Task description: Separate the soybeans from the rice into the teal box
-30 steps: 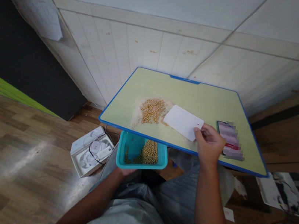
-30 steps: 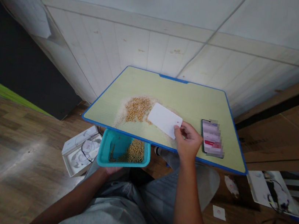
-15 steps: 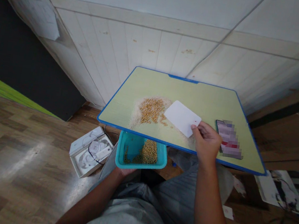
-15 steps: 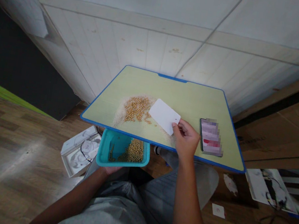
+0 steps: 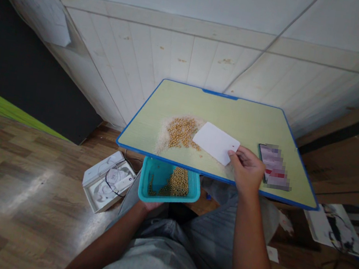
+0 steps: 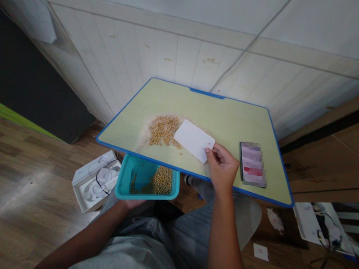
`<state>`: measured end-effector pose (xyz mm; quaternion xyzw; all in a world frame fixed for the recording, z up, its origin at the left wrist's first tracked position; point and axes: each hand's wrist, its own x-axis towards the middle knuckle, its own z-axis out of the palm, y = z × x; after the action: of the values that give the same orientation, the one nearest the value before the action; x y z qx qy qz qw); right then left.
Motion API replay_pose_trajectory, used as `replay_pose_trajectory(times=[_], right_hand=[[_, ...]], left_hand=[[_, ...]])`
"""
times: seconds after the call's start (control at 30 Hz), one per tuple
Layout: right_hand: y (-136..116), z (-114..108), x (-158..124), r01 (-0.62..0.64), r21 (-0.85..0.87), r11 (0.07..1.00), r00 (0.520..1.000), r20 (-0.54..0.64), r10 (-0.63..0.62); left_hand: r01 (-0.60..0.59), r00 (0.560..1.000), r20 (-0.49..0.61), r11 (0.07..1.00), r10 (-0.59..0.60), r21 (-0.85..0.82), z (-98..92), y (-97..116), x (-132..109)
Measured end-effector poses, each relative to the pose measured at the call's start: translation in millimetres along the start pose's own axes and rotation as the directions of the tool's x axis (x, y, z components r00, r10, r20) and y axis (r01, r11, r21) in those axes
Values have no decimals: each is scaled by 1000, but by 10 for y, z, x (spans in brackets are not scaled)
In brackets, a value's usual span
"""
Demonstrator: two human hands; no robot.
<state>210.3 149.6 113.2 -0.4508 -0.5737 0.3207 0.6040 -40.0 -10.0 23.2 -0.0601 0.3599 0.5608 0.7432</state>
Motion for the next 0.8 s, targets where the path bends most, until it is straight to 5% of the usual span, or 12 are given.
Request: replay_pose_trajectory(times=[0.8], right_hand=[[-19,-7,0,-8,24,1000,998,63,6]], left_hand=[[25,993,-112,1000,-27,-19,60,6,-29]])
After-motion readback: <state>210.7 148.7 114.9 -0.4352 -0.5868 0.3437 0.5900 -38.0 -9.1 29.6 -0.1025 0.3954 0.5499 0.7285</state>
